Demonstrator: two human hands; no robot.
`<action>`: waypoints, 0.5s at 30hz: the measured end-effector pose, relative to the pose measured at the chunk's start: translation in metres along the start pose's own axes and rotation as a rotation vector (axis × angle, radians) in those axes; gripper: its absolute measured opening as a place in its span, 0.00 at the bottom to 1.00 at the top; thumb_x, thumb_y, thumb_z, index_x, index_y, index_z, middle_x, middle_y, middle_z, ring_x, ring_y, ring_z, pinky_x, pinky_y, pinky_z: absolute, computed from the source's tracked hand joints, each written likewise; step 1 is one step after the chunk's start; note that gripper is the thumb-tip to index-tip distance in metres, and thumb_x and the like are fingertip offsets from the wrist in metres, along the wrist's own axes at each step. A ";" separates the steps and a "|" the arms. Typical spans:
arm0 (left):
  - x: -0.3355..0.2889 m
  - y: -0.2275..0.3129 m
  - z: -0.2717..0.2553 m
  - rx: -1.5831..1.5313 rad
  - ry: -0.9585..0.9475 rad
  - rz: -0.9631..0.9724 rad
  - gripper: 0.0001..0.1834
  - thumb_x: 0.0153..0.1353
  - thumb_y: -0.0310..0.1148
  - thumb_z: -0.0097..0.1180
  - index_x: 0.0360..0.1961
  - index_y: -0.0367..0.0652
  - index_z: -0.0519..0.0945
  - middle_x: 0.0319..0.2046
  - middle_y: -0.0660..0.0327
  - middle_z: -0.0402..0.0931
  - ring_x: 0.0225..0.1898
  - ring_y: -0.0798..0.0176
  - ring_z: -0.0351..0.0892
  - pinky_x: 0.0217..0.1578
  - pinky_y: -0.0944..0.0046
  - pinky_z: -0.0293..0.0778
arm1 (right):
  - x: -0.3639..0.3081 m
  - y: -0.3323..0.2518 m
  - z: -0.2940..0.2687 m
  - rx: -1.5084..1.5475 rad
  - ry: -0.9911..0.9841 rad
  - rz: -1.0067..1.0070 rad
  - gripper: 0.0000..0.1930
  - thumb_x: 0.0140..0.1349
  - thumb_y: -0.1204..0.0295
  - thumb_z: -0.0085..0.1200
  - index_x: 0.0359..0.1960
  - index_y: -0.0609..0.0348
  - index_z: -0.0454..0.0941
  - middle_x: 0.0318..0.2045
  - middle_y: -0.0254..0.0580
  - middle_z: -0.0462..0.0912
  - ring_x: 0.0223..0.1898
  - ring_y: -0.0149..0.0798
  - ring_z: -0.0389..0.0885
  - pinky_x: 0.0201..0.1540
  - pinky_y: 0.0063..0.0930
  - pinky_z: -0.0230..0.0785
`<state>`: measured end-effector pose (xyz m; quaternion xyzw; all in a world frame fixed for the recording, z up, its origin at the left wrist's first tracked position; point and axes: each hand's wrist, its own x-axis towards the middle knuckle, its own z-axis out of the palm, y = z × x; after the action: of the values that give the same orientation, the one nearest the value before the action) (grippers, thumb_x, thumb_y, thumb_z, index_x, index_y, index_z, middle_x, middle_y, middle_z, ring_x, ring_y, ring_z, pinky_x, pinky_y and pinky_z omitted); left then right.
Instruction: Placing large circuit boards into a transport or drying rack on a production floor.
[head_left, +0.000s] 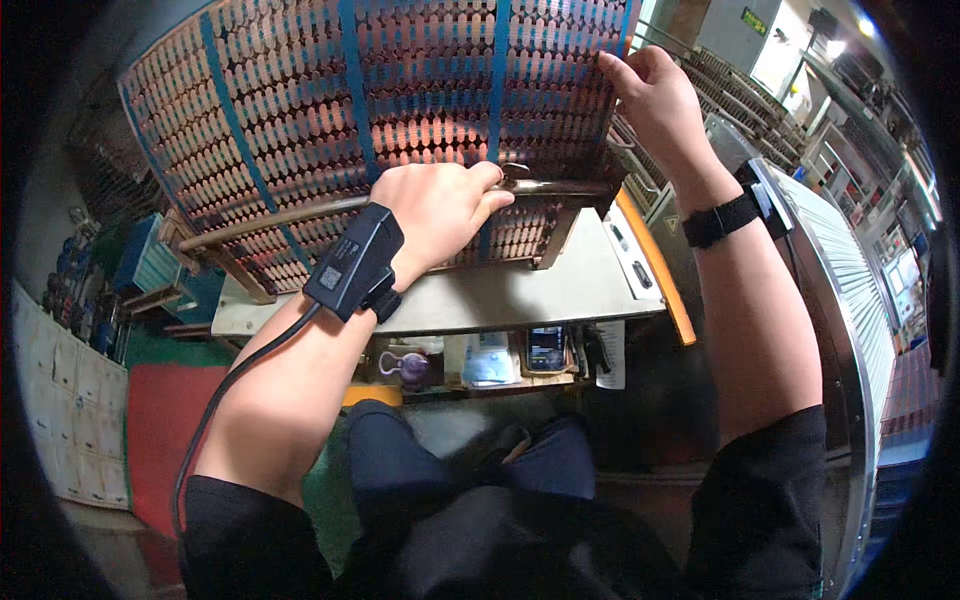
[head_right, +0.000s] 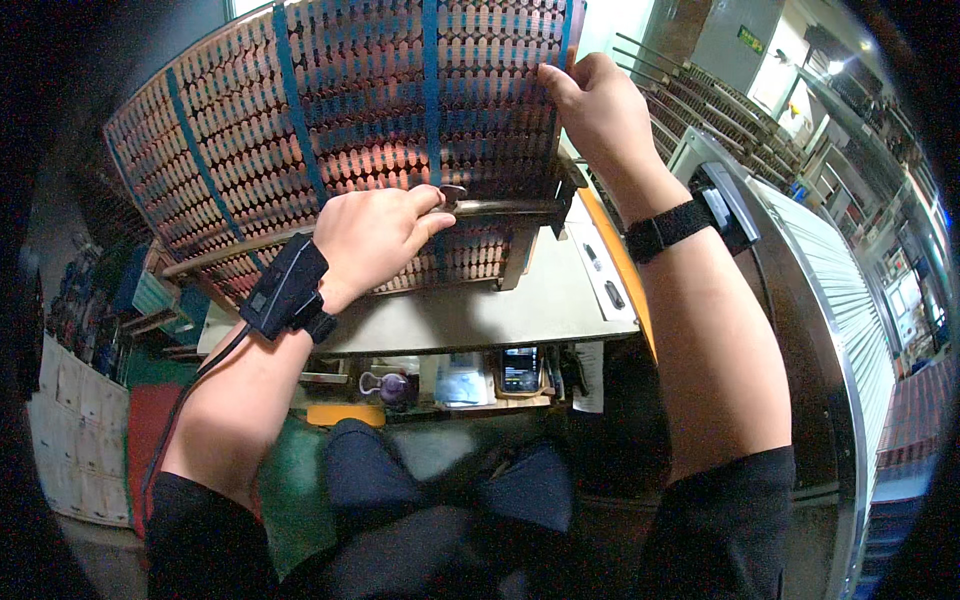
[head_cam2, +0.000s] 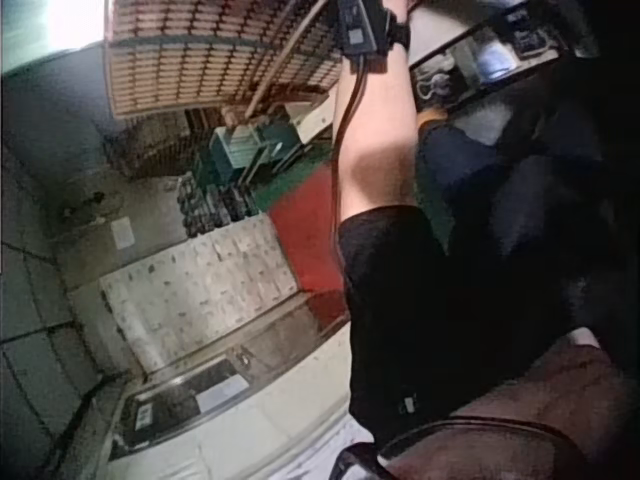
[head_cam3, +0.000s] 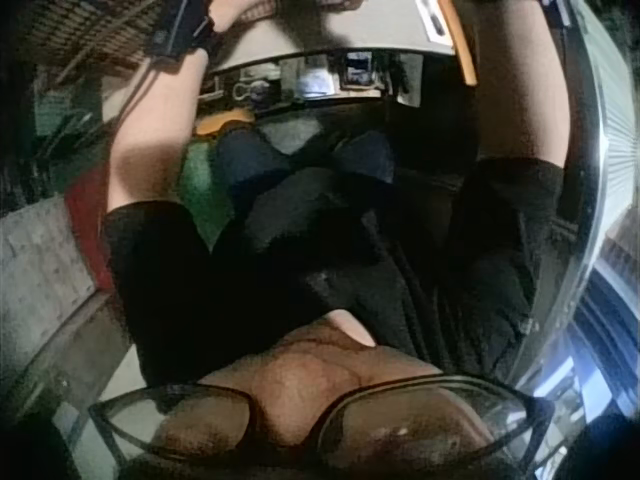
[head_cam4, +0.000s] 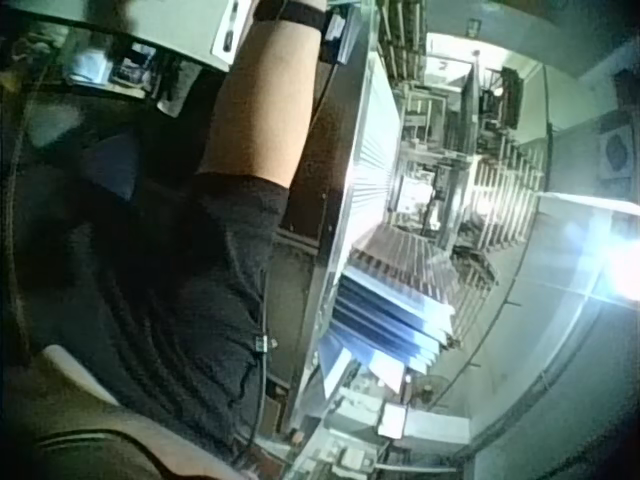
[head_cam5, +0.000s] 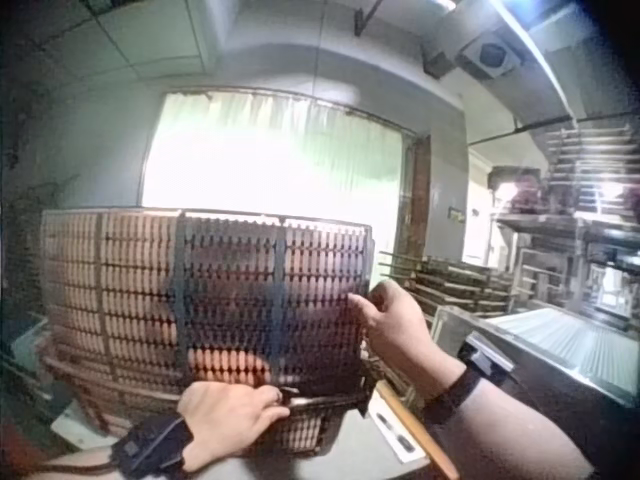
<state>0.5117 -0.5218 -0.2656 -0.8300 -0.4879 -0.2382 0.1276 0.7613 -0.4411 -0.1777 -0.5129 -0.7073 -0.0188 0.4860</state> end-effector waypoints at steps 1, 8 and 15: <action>-0.001 -0.001 -0.001 0.003 0.000 -0.001 0.19 0.68 0.54 0.49 0.42 0.52 0.81 0.29 0.57 0.84 0.31 0.51 0.85 0.30 0.51 0.79 | -0.002 -0.001 -0.001 0.003 0.001 -0.001 0.24 0.65 0.52 0.59 0.37 0.68 0.78 0.28 0.52 0.84 0.34 0.46 0.84 0.40 0.38 0.75; -0.004 0.003 -0.005 0.059 -0.003 -0.010 0.17 0.67 0.53 0.50 0.40 0.51 0.80 0.26 0.58 0.82 0.29 0.51 0.84 0.27 0.51 0.79 | -0.029 -0.011 -0.030 -0.051 0.131 -0.210 0.16 0.65 0.62 0.59 0.44 0.63 0.77 0.35 0.51 0.84 0.36 0.49 0.85 0.39 0.40 0.77; -0.005 -0.003 0.006 0.089 0.039 0.008 0.09 0.63 0.40 0.52 0.41 0.52 0.79 0.27 0.58 0.82 0.28 0.51 0.84 0.27 0.51 0.79 | -0.090 -0.057 0.023 -0.297 -0.546 -0.317 0.16 0.65 0.56 0.51 0.39 0.56 0.80 0.32 0.53 0.83 0.38 0.57 0.84 0.43 0.49 0.76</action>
<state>0.5088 -0.5216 -0.2736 -0.8207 -0.4919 -0.2322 0.1748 0.7033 -0.5198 -0.2266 -0.4479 -0.8717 -0.0590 0.1900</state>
